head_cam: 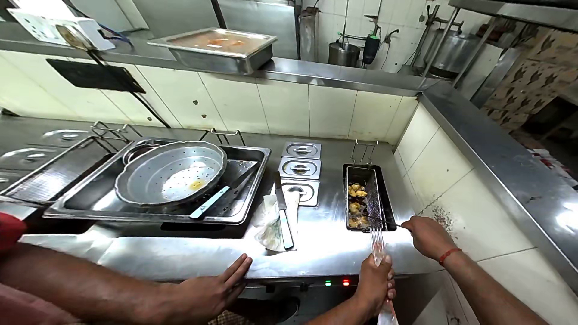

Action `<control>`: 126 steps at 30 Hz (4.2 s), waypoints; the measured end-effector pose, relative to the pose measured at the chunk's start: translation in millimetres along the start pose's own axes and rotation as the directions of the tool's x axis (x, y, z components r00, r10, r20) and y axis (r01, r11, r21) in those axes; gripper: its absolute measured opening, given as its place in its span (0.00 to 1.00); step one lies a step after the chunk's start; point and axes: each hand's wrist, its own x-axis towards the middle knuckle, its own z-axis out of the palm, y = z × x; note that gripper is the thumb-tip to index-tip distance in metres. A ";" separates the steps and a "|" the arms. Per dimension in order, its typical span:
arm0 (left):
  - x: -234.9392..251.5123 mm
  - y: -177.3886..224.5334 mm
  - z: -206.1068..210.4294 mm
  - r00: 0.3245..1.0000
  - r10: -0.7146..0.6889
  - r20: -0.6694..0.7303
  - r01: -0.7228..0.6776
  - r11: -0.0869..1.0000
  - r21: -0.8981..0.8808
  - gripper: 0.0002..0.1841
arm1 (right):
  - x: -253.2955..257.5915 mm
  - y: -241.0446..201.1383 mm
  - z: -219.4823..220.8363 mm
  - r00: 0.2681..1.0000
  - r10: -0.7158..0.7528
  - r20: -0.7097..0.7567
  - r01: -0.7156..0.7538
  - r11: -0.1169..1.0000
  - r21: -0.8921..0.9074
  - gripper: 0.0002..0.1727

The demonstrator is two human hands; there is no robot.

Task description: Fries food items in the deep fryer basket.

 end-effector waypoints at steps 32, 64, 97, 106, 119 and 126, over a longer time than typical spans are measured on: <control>-0.9 -2.6 -0.6 1.000 0.011 0.010 -0.011 1.000 -0.014 0.10 | -11.7 -13.7 7.6 0.991 0.125 -0.035 -0.120 0.984 0.135 0.20; 2.2 -3.0 -0.1 1.000 0.012 0.001 -0.012 1.000 -0.015 0.08 | -4.1 -39.0 3.0 0.997 0.065 -0.045 -0.057 0.985 0.164 0.22; 6.0 -5.1 -2.4 0.999 0.027 -0.033 -0.028 1.000 -0.014 0.08 | -15.0 -44.1 -14.0 0.972 0.191 -0.133 -0.170 0.973 0.159 0.24; 4.6 -12.2 -2.2 0.996 0.073 -0.043 -0.072 0.997 0.015 0.07 | 24.3 -46.2 -13.2 0.983 0.182 -0.023 -0.178 0.976 0.122 0.19; -1.6 -12.9 2.8 0.996 0.078 -0.030 -0.078 0.997 0.007 0.07 | 41.5 -50.9 -9.2 0.984 0.139 -0.116 -0.116 0.976 0.183 0.23; 3.4 -9.2 -2.0 0.997 0.068 -0.045 -0.068 0.998 0.009 0.08 | -18.6 -44.4 -34.8 0.990 0.118 -0.080 -0.112 0.991 0.078 0.22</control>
